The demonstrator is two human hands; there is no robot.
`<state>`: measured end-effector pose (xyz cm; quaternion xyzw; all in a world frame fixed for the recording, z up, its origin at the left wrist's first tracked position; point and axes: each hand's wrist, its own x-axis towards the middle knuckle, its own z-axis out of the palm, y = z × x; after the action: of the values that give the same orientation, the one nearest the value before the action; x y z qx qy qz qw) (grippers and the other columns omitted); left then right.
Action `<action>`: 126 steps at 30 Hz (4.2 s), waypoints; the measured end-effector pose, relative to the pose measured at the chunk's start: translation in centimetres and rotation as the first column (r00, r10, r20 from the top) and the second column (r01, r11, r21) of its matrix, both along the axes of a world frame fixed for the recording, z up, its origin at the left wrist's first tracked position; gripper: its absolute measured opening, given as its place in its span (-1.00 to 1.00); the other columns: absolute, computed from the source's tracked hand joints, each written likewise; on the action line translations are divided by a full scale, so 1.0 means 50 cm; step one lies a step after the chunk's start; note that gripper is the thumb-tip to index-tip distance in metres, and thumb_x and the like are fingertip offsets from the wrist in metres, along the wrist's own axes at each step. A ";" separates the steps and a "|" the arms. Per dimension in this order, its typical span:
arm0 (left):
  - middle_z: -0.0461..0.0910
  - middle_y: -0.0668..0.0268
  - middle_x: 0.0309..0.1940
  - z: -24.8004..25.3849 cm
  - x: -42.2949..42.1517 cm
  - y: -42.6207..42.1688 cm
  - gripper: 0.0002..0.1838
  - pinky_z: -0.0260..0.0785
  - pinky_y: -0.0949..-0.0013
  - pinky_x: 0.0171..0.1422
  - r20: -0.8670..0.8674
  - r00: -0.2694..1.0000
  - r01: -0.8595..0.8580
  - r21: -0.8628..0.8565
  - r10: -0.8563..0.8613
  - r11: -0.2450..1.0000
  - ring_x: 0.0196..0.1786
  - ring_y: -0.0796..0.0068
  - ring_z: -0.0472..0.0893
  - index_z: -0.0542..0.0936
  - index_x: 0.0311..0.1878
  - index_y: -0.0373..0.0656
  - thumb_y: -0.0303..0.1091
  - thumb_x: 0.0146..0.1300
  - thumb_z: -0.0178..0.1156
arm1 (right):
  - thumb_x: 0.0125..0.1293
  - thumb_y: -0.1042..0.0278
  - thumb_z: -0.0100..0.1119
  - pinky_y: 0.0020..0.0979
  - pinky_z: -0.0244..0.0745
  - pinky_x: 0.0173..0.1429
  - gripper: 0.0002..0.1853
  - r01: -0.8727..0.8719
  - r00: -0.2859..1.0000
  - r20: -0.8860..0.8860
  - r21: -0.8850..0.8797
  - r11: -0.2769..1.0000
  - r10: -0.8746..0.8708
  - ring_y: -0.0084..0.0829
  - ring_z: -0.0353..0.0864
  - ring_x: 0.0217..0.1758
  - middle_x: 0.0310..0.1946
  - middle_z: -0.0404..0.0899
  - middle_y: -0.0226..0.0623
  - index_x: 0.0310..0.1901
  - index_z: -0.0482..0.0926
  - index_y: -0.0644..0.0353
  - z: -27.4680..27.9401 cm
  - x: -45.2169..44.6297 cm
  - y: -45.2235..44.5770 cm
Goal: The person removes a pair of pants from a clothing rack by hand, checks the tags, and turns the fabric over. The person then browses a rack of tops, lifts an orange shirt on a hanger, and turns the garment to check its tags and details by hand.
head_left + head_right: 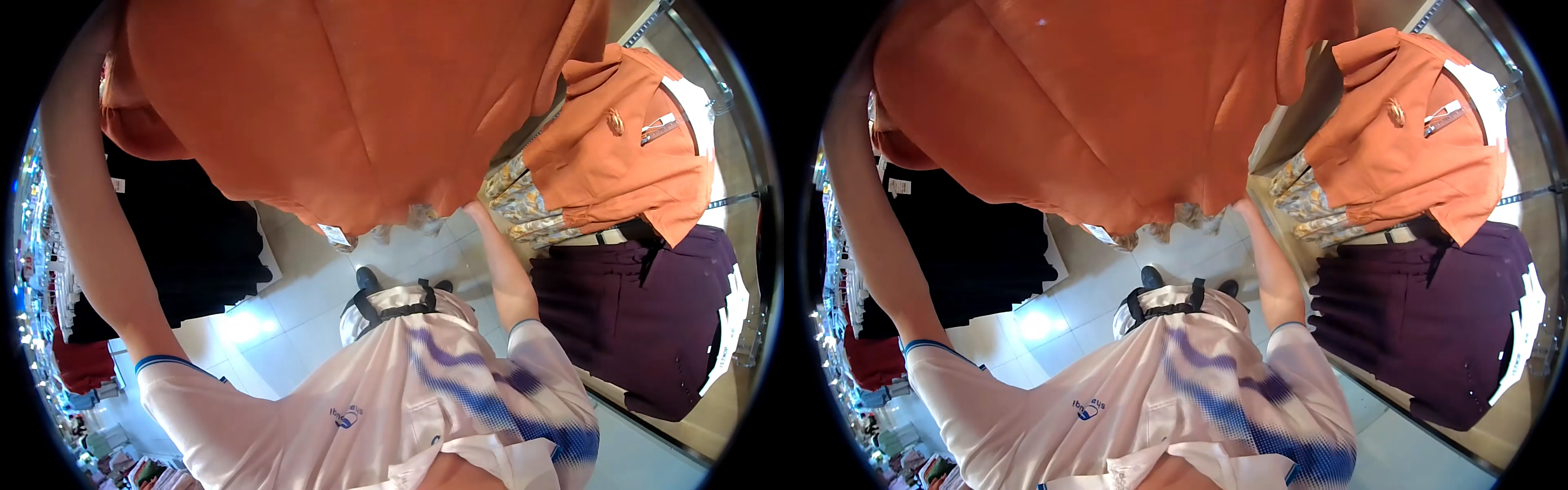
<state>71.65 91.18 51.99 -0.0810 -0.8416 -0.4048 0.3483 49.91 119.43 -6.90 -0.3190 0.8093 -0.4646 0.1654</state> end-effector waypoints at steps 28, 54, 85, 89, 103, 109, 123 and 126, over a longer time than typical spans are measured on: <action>0.57 0.07 -0.35 -0.135 0.085 0.059 -0.52 0.38 0.23 -0.14 0.619 0.774 0.148 0.028 -0.133 0.989 -0.24 0.21 0.59 0.42 0.04 -0.26 -0.11 0.23 0.28 | -0.03 0.27 0.38 -0.27 0.45 -0.33 -0.71 -0.411 0.627 -0.685 0.114 0.904 0.371 -0.12 0.55 -0.45 -0.55 0.52 -0.16 -0.33 0.57 0.26 0.938 0.127 -0.006; 0.48 0.11 -0.62 -0.369 0.288 0.046 -0.70 0.29 0.11 -0.47 0.438 0.896 0.021 -0.201 0.070 0.979 -0.53 -0.02 0.50 0.40 -0.39 -0.25 -0.28 0.01 0.30 | -0.36 0.47 0.38 -0.25 0.30 -0.40 -0.70 -0.262 0.717 -0.636 0.132 0.956 0.284 -0.14 0.48 -0.56 -0.65 0.43 -0.23 -0.49 0.49 0.19 0.891 0.233 0.076; 0.55 0.03 -0.56 -0.435 0.103 0.149 -0.73 0.41 0.06 -0.43 0.244 0.739 -0.614 -0.142 0.628 0.777 -0.48 -0.05 0.58 0.37 -0.34 -0.24 -0.39 -0.01 0.27 | 0.32 0.36 0.21 -0.36 0.37 0.27 -0.21 -0.214 0.708 0.378 -0.690 0.691 0.596 -0.36 0.32 0.31 0.28 0.18 -0.09 0.41 -0.08 0.29 0.805 0.286 -0.217; 0.46 0.17 -0.44 -0.468 0.054 0.240 -0.67 0.40 0.23 -0.54 0.097 0.661 -0.685 -0.326 0.744 0.651 -0.56 0.19 0.57 0.37 -0.23 -0.26 -0.35 0.03 0.28 | 0.24 0.41 0.28 -0.44 0.40 0.06 -0.46 -0.107 0.829 0.338 -0.687 0.719 0.446 -0.55 0.41 0.04 -0.04 0.37 -0.26 0.14 0.19 0.32 0.778 0.290 -0.261; 0.45 0.11 -0.17 -0.367 0.092 0.068 -0.52 0.33 0.19 0.05 -0.147 0.845 -0.534 -0.186 0.514 0.825 -0.06 0.10 0.48 0.40 -0.05 -0.27 -0.39 -0.01 0.40 | 0.26 0.52 0.07 -0.64 0.27 -0.29 -0.52 -0.561 0.752 0.155 -0.359 0.746 0.640 -0.75 0.29 -0.34 -0.28 0.32 -0.52 0.22 0.28 0.36 0.894 0.131 -0.178; 0.46 0.05 -0.03 -0.266 0.022 -0.086 -0.39 0.22 0.00 0.13 -0.408 0.780 -0.626 -0.525 0.474 0.577 0.10 -0.01 0.43 0.41 -0.05 -0.29 -0.16 -0.09 0.46 | 0.23 0.45 0.13 -0.65 0.27 -0.32 -0.42 -0.635 0.672 0.229 -0.311 0.707 0.704 -0.76 0.29 -0.39 -0.32 0.36 -0.55 0.28 0.25 0.37 0.939 0.112 -0.139; 0.45 0.11 -0.67 -0.248 -0.080 -0.043 -0.54 0.24 0.12 -0.44 0.085 0.925 -0.276 -0.519 0.370 0.809 -0.53 0.01 0.45 0.39 -0.47 -0.21 0.00 0.13 0.32 | 0.33 0.16 0.18 -0.44 0.41 0.06 -0.52 -0.424 0.800 -0.450 0.041 0.905 0.396 -0.49 0.52 -0.08 -0.09 0.57 -0.23 0.16 0.40 0.29 0.974 0.045 0.063; 0.43 0.11 -0.69 -0.240 -0.093 -0.026 -0.53 0.21 0.13 -0.45 0.062 0.935 -0.279 -0.484 0.350 0.830 -0.56 0.01 0.41 0.38 -0.50 -0.22 -0.01 0.14 0.32 | 0.24 0.16 0.26 -0.37 0.44 0.04 -0.50 -0.142 0.831 -0.539 0.032 0.989 0.137 -0.42 0.60 -0.13 -0.18 0.63 -0.17 0.12 0.43 0.29 0.959 0.096 0.135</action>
<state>67.02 89.90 40.00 0.0078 -0.9392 -0.1320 0.3168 54.72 126.20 41.04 -0.4958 0.7954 -0.3466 -0.0370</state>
